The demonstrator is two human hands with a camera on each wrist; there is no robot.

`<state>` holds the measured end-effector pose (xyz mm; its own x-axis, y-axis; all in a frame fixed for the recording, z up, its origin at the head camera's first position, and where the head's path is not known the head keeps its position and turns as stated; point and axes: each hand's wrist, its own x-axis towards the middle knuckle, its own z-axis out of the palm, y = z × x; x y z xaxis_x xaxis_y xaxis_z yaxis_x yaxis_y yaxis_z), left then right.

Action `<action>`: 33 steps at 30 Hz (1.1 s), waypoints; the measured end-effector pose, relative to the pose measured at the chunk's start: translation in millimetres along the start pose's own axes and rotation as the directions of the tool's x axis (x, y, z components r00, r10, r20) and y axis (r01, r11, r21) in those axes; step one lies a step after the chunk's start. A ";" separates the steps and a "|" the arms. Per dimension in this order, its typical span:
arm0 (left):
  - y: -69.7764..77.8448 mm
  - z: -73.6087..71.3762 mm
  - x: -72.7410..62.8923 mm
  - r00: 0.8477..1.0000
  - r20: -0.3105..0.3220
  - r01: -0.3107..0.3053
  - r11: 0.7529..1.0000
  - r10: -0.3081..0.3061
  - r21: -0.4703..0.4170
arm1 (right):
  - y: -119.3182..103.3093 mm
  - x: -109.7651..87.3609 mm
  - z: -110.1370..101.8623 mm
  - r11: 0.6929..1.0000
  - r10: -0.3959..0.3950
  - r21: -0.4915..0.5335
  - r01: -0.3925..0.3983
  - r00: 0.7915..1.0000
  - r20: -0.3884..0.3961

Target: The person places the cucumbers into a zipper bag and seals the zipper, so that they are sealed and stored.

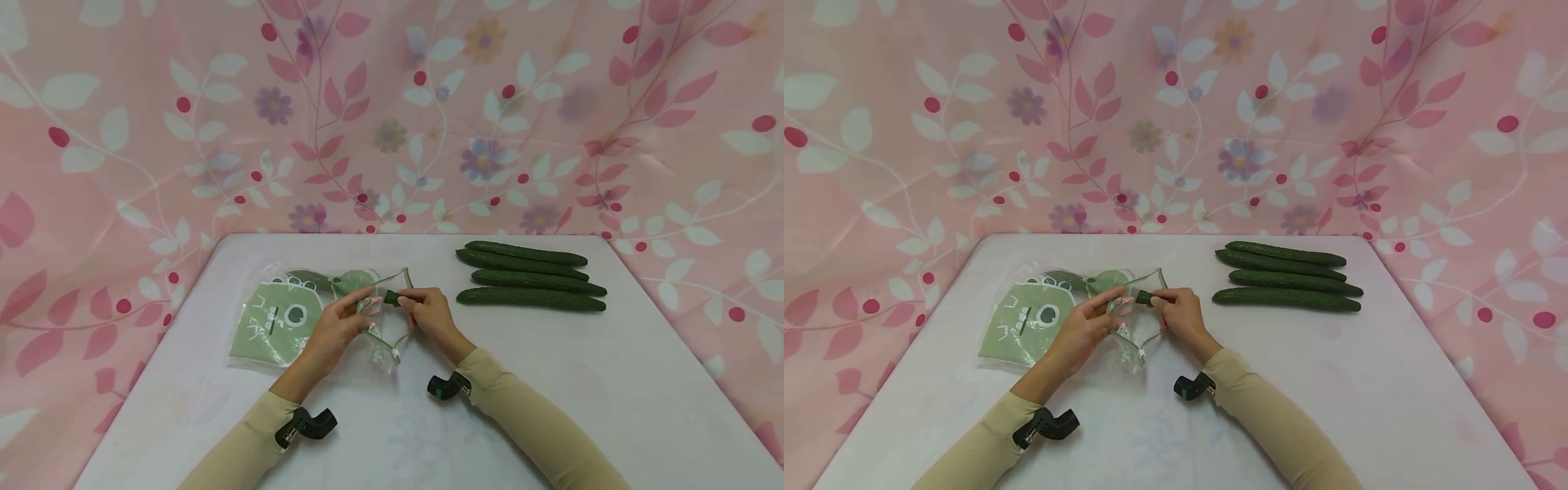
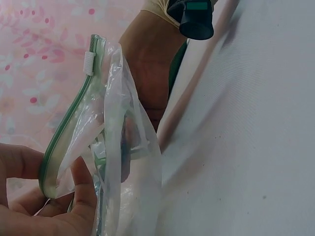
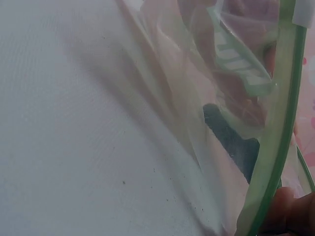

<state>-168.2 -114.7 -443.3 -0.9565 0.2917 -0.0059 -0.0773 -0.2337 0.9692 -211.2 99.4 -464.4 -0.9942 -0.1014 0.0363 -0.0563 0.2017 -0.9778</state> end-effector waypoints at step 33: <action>-1.8 -1.9 0.0 1.000 0.004 -0.004 1.000 0.004 0.016 | 10.1 10.3 4.2 0.967 -0.182 -0.196 0.161 0.978 -0.098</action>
<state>-168.6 -116.1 -445.6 -0.9557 0.2944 -0.0010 -0.0687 -0.2197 0.9731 -221.6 96.3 -474.8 -0.9714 -0.0408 0.2339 -0.2321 0.3703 -0.8995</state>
